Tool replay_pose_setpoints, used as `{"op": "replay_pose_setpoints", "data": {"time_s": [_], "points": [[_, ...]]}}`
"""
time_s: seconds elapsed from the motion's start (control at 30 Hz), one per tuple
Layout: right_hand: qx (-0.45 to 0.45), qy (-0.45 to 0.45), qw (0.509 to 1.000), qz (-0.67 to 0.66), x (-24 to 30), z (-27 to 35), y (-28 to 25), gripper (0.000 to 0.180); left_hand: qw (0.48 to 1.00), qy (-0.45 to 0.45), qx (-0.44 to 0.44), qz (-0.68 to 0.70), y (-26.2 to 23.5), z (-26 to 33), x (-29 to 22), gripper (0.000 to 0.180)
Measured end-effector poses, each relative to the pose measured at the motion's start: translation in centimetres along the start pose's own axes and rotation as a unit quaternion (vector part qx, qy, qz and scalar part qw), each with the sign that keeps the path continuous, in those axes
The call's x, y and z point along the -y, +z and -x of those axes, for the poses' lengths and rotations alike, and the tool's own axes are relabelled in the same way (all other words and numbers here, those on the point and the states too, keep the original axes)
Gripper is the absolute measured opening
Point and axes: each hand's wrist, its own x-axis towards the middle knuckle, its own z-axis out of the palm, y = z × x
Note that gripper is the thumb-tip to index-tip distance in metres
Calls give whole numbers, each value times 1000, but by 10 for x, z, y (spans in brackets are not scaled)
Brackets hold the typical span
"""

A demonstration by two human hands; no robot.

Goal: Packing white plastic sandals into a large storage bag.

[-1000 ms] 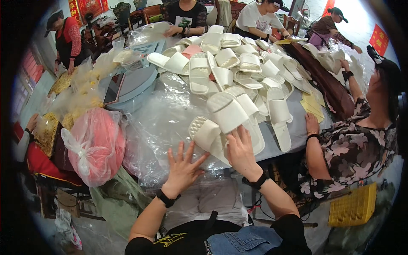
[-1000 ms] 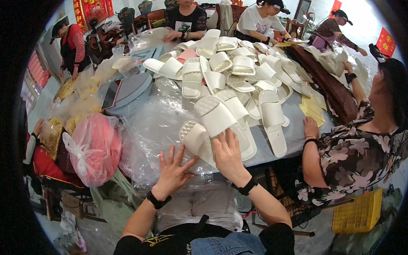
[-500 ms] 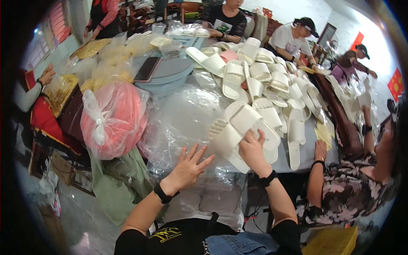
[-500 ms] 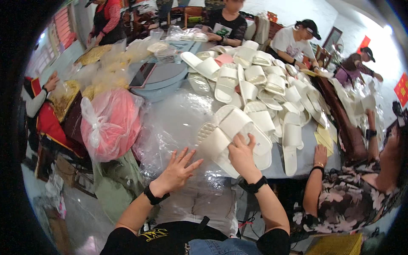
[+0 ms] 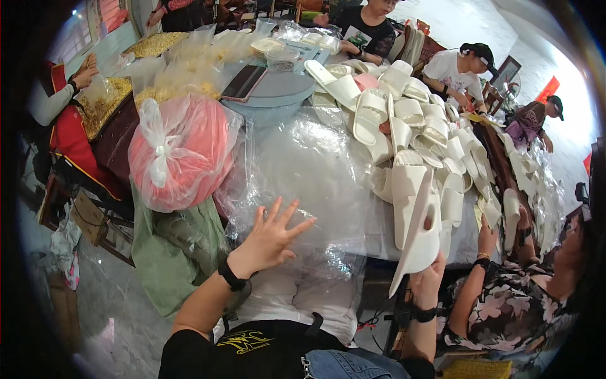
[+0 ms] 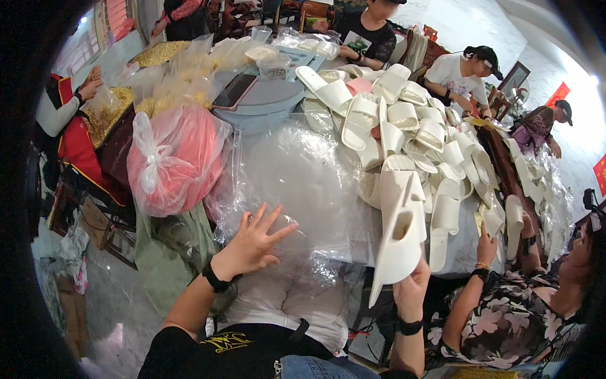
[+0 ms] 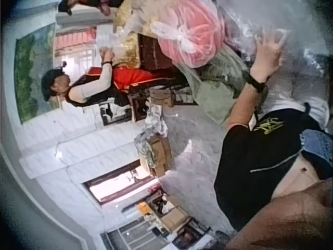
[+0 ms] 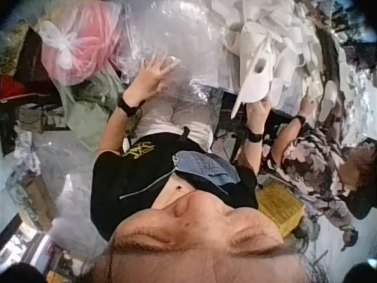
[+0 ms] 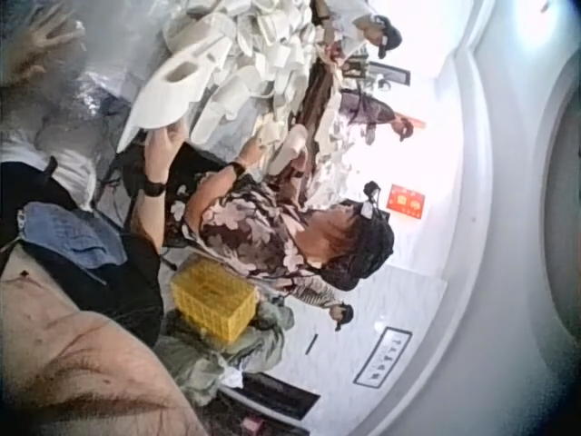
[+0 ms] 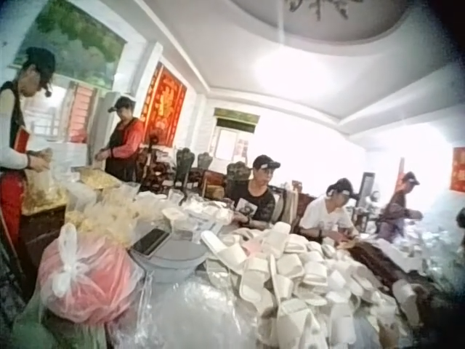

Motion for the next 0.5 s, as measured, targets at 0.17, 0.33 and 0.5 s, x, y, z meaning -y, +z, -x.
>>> {"op": "replay_pose_setpoints", "data": {"time_s": [0.17, 0.33, 0.5], "points": [[-42, -10, 998, 54, -6, 18, 15, 47, 998, 33, 6, -55, 3, 3, 3, 80], [-46, 12, 996, 76, 0, 38, 9, 42, 985, 41, -161, 46, 13, 6, 8, 63], [-49, -4, 994, 102, -5, 54, 0, 40, 943, -57, -316, 86, 17, 7, 10, 16]]}}
